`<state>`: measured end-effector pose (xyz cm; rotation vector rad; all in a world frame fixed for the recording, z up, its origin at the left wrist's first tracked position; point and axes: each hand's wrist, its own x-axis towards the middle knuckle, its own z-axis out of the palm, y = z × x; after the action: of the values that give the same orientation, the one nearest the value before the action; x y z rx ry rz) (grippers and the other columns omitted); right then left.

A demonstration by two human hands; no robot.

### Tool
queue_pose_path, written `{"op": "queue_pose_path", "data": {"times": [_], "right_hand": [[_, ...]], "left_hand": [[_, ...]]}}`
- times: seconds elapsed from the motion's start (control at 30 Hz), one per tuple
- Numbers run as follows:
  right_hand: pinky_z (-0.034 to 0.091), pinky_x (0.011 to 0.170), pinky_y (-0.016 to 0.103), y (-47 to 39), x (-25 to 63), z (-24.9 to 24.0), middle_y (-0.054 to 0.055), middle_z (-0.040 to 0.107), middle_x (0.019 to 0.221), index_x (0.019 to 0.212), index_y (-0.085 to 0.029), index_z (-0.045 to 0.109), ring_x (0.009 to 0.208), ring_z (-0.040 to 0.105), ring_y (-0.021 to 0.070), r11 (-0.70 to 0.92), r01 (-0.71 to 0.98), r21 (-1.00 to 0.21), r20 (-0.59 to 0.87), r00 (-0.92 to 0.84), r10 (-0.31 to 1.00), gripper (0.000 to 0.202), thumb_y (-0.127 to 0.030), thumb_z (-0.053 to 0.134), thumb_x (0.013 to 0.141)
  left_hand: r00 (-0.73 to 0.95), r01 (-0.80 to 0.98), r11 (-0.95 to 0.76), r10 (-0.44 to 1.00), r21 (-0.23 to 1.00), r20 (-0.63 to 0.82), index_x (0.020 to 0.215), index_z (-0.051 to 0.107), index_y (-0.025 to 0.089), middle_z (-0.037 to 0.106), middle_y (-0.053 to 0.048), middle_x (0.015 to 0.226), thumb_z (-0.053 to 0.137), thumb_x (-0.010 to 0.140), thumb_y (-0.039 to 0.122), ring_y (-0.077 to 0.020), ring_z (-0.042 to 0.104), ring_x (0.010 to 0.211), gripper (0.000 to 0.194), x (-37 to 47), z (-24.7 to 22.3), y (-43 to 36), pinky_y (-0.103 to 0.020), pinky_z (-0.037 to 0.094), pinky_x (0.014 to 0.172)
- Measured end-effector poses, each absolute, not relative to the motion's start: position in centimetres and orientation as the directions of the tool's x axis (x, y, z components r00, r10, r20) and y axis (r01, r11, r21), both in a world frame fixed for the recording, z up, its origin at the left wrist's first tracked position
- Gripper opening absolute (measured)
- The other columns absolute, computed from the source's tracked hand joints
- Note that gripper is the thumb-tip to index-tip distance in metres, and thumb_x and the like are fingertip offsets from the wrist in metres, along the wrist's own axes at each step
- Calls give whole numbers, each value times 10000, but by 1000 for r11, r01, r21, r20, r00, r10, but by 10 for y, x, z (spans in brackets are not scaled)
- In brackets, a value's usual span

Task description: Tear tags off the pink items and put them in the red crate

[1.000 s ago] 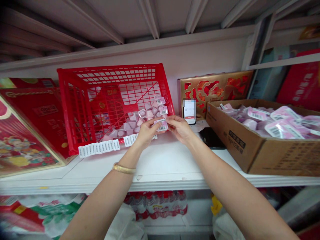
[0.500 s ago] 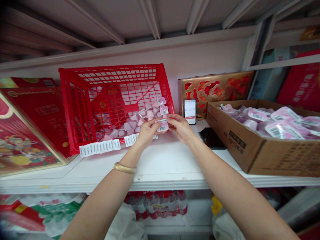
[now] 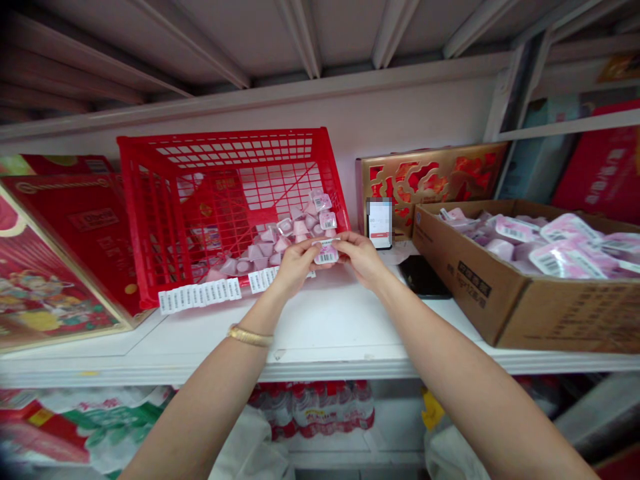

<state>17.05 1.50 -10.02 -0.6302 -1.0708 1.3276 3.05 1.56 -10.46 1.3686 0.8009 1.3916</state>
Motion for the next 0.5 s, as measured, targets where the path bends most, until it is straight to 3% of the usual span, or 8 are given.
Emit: {"op": "queue_pose_path", "data": {"times": [0.27, 0.5], "right_hand": [[441, 588, 249, 17, 171, -102, -41, 616, 604, 647, -182, 591, 599, 555, 107, 205, -422, -883, 270, -99, 958, 306, -323, 801, 476], [441, 588, 262, 15, 169, -93, -41, 594, 590, 658, -184, 567, 575, 541, 115, 270, -332, -904, 300, -43, 953, 294, -363, 746, 507]], "left_hand": [[128, -171, -288, 942, 942, 311, 1020, 725, 115, 740, -75, 880, 681, 766, 268, -187, 694, 771, 300, 31, -103, 14, -324, 618, 648], [97, -121, -268, 955, 956, 280, 1045, 726, 129, 715, -33, 717, 714, 763, 270, -99, 629, 531, 316, 27, -98, 16, -192, 544, 475]]}}
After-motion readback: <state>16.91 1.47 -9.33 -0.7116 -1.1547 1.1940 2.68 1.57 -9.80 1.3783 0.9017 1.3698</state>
